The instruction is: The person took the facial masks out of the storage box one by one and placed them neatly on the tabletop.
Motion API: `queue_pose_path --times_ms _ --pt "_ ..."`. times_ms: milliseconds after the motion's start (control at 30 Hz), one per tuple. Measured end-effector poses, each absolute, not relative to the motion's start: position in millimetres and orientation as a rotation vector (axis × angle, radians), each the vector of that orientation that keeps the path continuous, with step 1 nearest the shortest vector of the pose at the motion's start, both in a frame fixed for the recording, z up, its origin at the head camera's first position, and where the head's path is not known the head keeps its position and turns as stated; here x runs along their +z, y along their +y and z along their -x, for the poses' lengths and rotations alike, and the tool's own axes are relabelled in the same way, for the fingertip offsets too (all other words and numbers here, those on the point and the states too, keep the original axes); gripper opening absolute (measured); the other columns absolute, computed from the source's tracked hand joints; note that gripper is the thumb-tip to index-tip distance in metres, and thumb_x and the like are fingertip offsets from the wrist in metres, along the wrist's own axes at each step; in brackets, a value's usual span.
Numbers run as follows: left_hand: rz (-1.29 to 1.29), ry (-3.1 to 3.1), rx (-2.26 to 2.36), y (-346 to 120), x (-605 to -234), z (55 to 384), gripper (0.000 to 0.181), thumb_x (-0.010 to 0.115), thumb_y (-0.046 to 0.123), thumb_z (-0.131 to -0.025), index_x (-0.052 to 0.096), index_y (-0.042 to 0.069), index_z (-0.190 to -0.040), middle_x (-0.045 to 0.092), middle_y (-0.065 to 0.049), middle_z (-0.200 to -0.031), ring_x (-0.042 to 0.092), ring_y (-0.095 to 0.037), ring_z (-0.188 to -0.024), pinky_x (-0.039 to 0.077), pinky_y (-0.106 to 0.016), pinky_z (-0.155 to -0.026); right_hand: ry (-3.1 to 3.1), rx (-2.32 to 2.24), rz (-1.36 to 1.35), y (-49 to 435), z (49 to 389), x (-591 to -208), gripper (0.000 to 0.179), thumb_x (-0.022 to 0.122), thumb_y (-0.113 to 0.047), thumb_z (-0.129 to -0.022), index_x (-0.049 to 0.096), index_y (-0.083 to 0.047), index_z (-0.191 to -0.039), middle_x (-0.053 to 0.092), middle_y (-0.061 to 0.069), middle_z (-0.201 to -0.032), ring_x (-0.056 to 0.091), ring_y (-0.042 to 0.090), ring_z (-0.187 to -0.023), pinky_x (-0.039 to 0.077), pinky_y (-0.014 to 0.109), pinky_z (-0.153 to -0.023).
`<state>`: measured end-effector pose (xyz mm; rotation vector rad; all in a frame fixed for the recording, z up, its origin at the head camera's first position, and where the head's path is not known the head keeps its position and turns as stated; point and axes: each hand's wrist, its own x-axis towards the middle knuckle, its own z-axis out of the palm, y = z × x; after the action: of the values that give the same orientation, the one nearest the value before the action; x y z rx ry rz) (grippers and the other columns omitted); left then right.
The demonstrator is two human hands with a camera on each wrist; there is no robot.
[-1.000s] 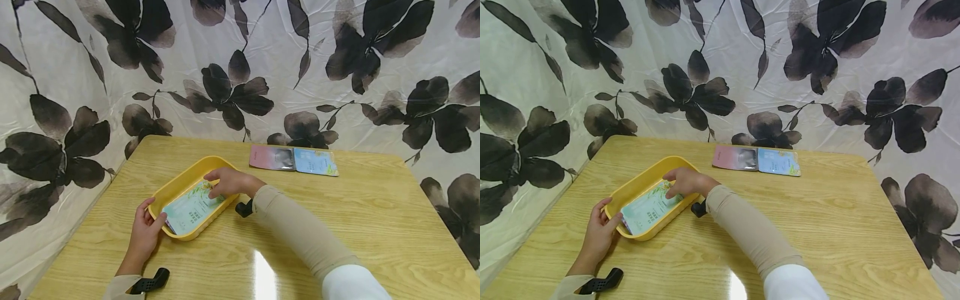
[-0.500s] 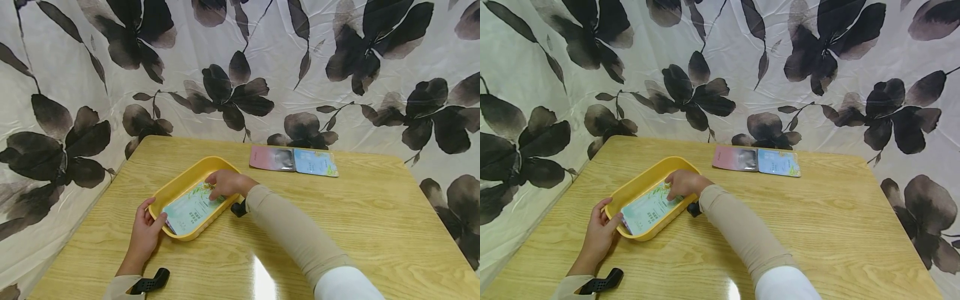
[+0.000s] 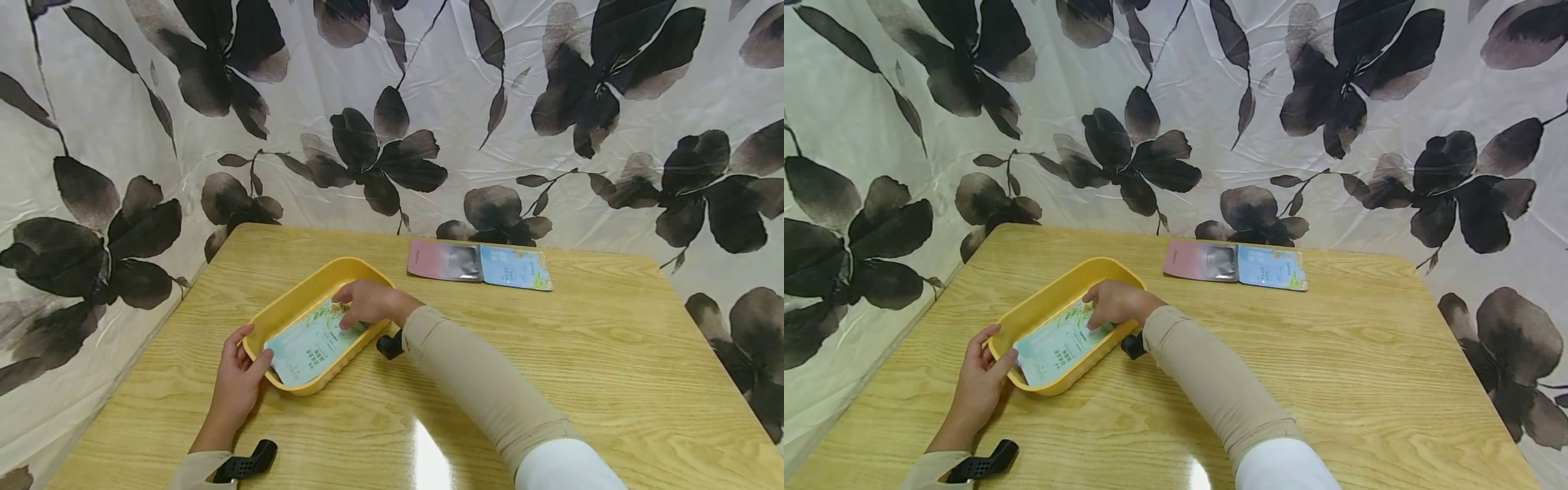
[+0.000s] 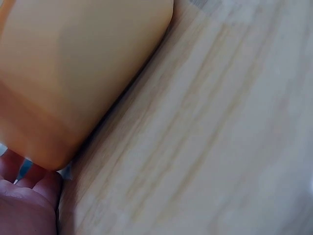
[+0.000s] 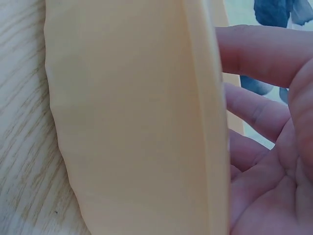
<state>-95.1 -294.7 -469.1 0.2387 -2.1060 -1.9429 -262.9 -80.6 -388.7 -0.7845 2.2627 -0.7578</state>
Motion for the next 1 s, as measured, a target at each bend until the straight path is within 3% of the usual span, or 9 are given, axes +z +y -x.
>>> queue_pose_path --times_ms 233,633,1000 --pt "-0.236 -2.098 -1.938 -294 -470 94 0.056 0.053 0.003 -0.102 0.022 -0.002 -0.148 0.035 -0.029 -0.145 0.052 0.001 -0.110 0.047 -0.011 -0.083 2.237 -0.858 0.827 -81 263 -387 0.055 0.077 -0.015 -0.090 0.057 -0.013 -0.142 0.053 0.007 -0.144 0.047 0.020 -0.132 0.043 0.027 -0.102" --pt "-0.221 -2.101 -1.940 -295 -470 94 0.058 0.053 0.005 -0.103 0.019 -0.004 -0.149 0.032 -0.031 -0.147 0.051 0.002 -0.111 0.046 -0.010 -0.084 2.148 -0.993 0.924 -82 259 -384 0.054 0.080 -0.016 -0.088 0.061 -0.013 -0.138 0.057 0.006 -0.135 0.052 0.017 -0.110 0.043 0.023 -0.093" --pt "-0.272 -2.115 -1.945 -295 -469 94 0.059 0.053 0.005 -0.103 0.018 -0.002 -0.151 0.032 -0.029 -0.149 0.049 0.000 -0.113 0.046 -0.009 -0.085 2.262 -0.915 1.004 -79 248 -378 0.043 0.075 -0.010 -0.091 0.066 -0.015 -0.133 0.057 0.003 -0.140 0.048 0.018 -0.130 0.039 0.027 -0.104"
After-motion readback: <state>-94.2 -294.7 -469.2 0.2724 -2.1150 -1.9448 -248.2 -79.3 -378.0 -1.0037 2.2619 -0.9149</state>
